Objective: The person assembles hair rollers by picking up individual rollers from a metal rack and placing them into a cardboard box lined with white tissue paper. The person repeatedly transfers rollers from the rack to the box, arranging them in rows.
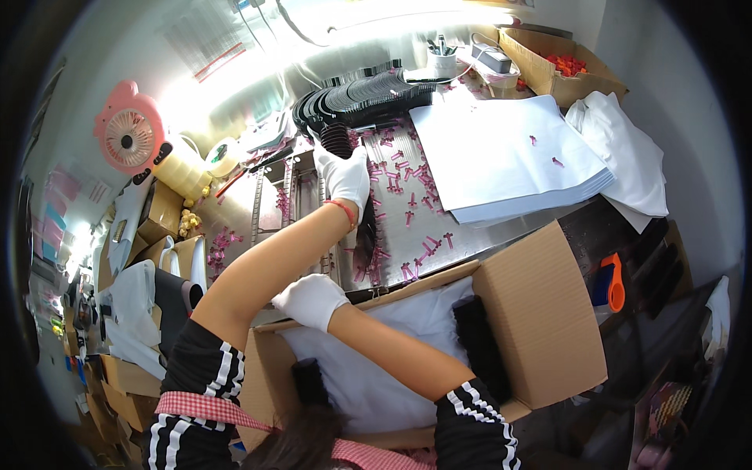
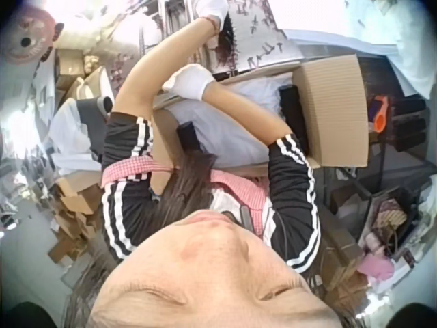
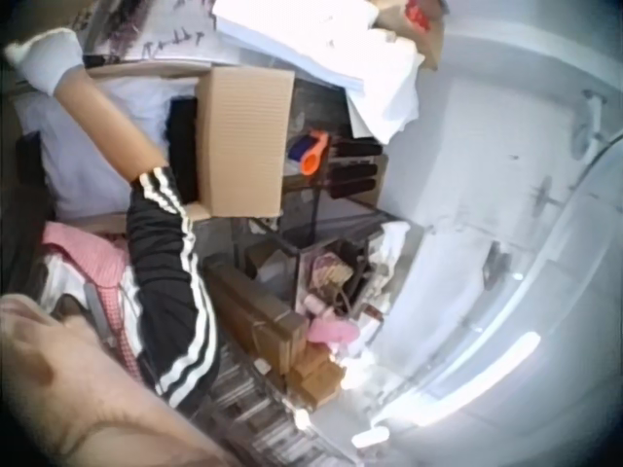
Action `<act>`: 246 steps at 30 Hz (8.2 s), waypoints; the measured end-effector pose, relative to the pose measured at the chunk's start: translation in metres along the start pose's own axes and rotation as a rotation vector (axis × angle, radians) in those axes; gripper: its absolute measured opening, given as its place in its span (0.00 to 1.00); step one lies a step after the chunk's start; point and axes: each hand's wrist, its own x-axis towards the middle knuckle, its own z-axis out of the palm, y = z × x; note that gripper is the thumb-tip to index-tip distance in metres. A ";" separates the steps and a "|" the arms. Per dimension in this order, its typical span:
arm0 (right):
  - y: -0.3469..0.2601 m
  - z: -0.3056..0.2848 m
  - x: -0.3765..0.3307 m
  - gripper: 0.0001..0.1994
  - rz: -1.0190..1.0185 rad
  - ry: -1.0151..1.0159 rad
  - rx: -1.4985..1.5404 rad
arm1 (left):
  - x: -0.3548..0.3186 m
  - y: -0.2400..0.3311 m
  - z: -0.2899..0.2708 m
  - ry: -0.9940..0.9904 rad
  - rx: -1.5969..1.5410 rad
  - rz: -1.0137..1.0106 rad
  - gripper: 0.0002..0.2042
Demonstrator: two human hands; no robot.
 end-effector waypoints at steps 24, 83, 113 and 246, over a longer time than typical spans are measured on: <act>0.011 0.007 -0.008 0.05 -0.118 0.026 -0.053 | 0.131 -0.024 0.049 -0.142 0.409 0.142 0.19; 0.074 -0.020 -0.054 0.39 0.142 0.608 0.493 | -0.081 0.021 -0.287 -0.807 0.349 0.574 0.07; 0.061 -0.128 -0.027 0.14 0.357 -0.040 0.014 | -0.221 -0.009 -0.342 -0.292 -0.871 -0.648 0.11; 0.132 -0.198 -0.079 0.12 0.780 1.212 1.080 | -0.196 -0.033 -0.711 -0.215 0.710 0.140 0.44</act>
